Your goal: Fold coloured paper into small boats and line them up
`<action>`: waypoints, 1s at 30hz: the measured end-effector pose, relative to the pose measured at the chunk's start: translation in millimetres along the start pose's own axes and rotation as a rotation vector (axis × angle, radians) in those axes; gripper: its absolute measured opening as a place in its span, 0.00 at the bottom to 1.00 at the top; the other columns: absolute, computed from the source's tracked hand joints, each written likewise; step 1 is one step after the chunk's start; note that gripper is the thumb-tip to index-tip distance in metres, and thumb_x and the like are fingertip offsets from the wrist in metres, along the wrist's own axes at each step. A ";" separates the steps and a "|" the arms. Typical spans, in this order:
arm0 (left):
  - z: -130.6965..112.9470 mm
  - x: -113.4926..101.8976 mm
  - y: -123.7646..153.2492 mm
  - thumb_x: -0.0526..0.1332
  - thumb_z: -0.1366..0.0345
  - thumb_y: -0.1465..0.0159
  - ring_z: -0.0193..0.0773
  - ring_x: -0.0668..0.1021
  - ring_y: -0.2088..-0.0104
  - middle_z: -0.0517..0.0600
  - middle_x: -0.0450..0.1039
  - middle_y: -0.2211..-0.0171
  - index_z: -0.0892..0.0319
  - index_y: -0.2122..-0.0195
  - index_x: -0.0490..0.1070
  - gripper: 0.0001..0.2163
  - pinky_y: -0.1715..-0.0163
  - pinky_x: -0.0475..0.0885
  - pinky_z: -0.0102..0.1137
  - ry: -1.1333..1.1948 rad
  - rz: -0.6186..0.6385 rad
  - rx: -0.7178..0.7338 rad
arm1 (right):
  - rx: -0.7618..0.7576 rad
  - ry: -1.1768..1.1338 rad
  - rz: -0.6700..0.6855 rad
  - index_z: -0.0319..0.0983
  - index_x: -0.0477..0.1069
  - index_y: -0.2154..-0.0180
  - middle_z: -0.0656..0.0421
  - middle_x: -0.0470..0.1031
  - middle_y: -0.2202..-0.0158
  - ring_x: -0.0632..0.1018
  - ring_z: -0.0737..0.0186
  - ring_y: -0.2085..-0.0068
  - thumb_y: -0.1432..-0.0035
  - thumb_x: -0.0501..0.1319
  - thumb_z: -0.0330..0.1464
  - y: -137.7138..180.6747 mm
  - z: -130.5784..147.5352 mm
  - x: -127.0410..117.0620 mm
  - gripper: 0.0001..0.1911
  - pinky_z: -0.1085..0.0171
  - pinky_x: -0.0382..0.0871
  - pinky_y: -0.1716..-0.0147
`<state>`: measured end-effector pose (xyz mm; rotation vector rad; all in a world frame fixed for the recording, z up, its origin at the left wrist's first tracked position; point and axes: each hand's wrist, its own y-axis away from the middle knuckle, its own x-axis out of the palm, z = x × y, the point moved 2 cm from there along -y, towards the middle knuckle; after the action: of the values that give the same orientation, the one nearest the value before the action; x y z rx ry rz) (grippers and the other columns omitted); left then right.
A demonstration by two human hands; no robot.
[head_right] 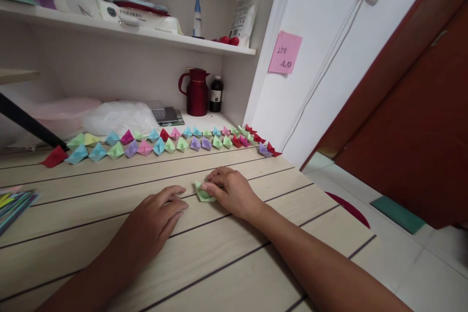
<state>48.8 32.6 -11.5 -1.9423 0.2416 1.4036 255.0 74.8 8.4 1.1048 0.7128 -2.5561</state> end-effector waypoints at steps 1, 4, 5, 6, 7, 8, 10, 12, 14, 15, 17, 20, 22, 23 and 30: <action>0.1 0.2 0.2 0.54 0.76 0.37 0.47 0.77 0.55 0.56 0.71 0.48 0.57 0.60 0.75 0.12 0.57 0.74 0.44 -0.001 -0.004 0.007 | 0.009 -0.010 0.008 0.39 0.78 0.70 0.53 0.76 0.58 0.76 0.58 0.57 0.40 0.61 0.38 0.0 0.3 0.2 0.12 0.62 0.69 0.58; 0.1 -0.1 0.1 0.54 0.76 0.37 0.47 0.77 0.55 0.56 0.73 0.50 0.58 0.63 0.75 0.11 0.57 0.73 0.43 0.006 -0.001 0.018 | 0.047 -0.025 0.014 0.39 0.78 0.71 0.54 0.76 0.56 0.77 0.58 0.56 0.45 0.66 0.35 -0.3 -0.7 1.9 0.06 0.63 0.70 0.58; 0.1 -0.2 -0.2 0.54 0.76 0.37 0.46 0.77 0.55 0.55 0.73 0.51 0.58 0.64 0.75 0.11 0.57 0.73 0.43 0.013 0.006 0.019 | 0.057 -0.022 0.014 0.39 0.78 0.72 0.55 0.76 0.57 0.77 0.59 0.56 0.45 0.66 0.33 -0.4 -1.5 2.7 0.05 0.63 0.69 0.58; 0.0 -0.3 -0.6 0.54 0.76 0.37 0.46 0.77 0.55 0.55 0.74 0.52 0.58 0.64 0.75 0.11 0.57 0.72 0.43 0.021 0.015 0.019 | 0.064 -0.016 0.011 0.39 0.77 0.73 0.55 0.76 0.57 0.77 0.59 0.57 0.45 0.65 0.31 -0.7 -2.3 3.4 0.05 0.63 0.69 0.57; 0.0 -0.3 -1.0 0.54 0.76 0.37 0.46 0.76 0.55 0.54 0.74 0.53 0.57 0.64 0.75 0.11 0.57 0.72 0.42 0.029 0.023 0.017 | 0.070 -0.009 0.006 0.39 0.76 0.74 0.55 0.76 0.58 0.77 0.60 0.58 0.45 0.64 0.29 -1.0 -3.1 4.1 0.06 0.62 0.69 0.57; 0.0 -0.3 -1.5 0.54 0.76 0.37 0.45 0.76 0.55 0.54 0.75 0.54 0.57 0.64 0.75 0.11 0.57 0.72 0.42 0.038 0.029 0.015 | 0.073 -0.001 0.003 0.39 0.75 0.75 0.56 0.77 0.58 0.78 0.60 0.59 0.45 0.64 0.28 -1.4 -3.8 4.7 0.07 0.62 0.69 0.56; -0.1 -0.4 -2.4 0.54 0.76 0.37 0.44 0.76 0.57 0.52 0.75 0.57 0.57 0.64 0.75 0.11 0.58 0.71 0.41 0.055 0.038 0.015 | 0.073 0.012 0.001 0.39 0.74 0.76 0.56 0.77 0.59 0.78 0.61 0.59 0.45 0.63 0.27 -2.1 -4.6 5.5 0.07 0.62 0.69 0.56; -0.4 -0.7 -2.9 0.54 0.76 0.37 0.44 0.75 0.58 0.52 0.75 0.58 0.57 0.63 0.75 0.11 0.59 0.71 0.40 0.070 0.049 0.015 | 0.061 0.022 -0.001 0.39 0.74 0.76 0.56 0.78 0.59 0.78 0.61 0.60 0.45 0.63 0.27 -2.7 -4.7 6.0 0.08 0.62 0.69 0.57; -0.6 -1.1 -3.0 0.54 0.75 0.36 0.44 0.75 0.58 0.52 0.75 0.59 0.57 0.63 0.75 0.11 0.59 0.70 0.40 0.086 0.054 0.015 | 0.042 0.035 -0.003 0.39 0.74 0.76 0.56 0.78 0.59 0.78 0.60 0.60 0.45 0.63 0.27 -3.2 -4.0 6.2 0.08 0.62 0.69 0.57; -0.8 -1.3 -3.0 0.53 0.75 0.36 0.44 0.75 0.58 0.51 0.75 0.59 0.57 0.62 0.75 0.11 0.59 0.70 0.41 0.093 0.055 0.013 | 0.033 0.045 -0.004 0.39 0.74 0.76 0.56 0.78 0.59 0.78 0.61 0.60 0.45 0.62 0.26 -3.4 -3.4 6.3 0.08 0.62 0.69 0.58; -1.0 -1.5 -2.9 0.54 0.74 0.36 0.44 0.75 0.58 0.51 0.75 0.59 0.57 0.62 0.75 0.11 0.59 0.70 0.41 0.101 0.053 0.011 | 0.019 0.073 0.001 0.39 0.74 0.76 0.57 0.78 0.60 0.78 0.61 0.60 0.45 0.62 0.26 -4.1 -1.8 6.5 0.08 0.63 0.69 0.58; -0.8 -1.0 -2.7 0.54 0.75 0.37 0.44 0.75 0.58 0.51 0.76 0.59 0.57 0.61 0.74 0.11 0.58 0.70 0.41 0.097 0.045 0.010 | 0.005 0.106 0.015 0.39 0.73 0.75 0.57 0.79 0.61 0.77 0.61 0.61 0.45 0.61 0.25 -5.3 0.8 7.3 0.08 0.63 0.69 0.58; -0.2 -0.4 -2.5 0.55 0.75 0.37 0.43 0.75 0.58 0.51 0.76 0.59 0.56 0.61 0.74 0.10 0.58 0.70 0.40 0.090 0.033 0.011 | -0.008 0.113 0.015 0.39 0.73 0.75 0.57 0.79 0.62 0.77 0.61 0.61 0.45 0.61 0.25 -6.1 2.1 7.9 0.08 0.63 0.68 0.59; 0.2 -0.1 -2.3 0.55 0.74 0.37 0.43 0.75 0.57 0.51 0.76 0.59 0.56 0.61 0.74 0.10 0.58 0.70 0.40 0.086 0.028 0.012 | -0.015 0.118 0.013 0.39 0.73 0.74 0.57 0.79 0.63 0.77 0.61 0.61 0.45 0.61 0.25 -6.5 2.4 8.2 0.08 0.63 0.68 0.59; 0.5 -4.2 -3.2 0.56 0.74 0.38 0.43 0.76 0.57 0.50 0.76 0.58 0.55 0.59 0.74 0.11 0.57 0.70 0.39 0.049 0.050 -0.004 | 0.009 0.156 -0.017 0.39 0.74 0.74 0.57 0.79 0.66 0.77 0.61 0.63 0.45 0.63 0.29 -7.4 -1.8 10.3 0.06 0.64 0.67 0.60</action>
<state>48.4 34.2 -6.5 -1.9888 0.3120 1.3899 246.0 81.5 2.2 1.3175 0.7509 -2.5094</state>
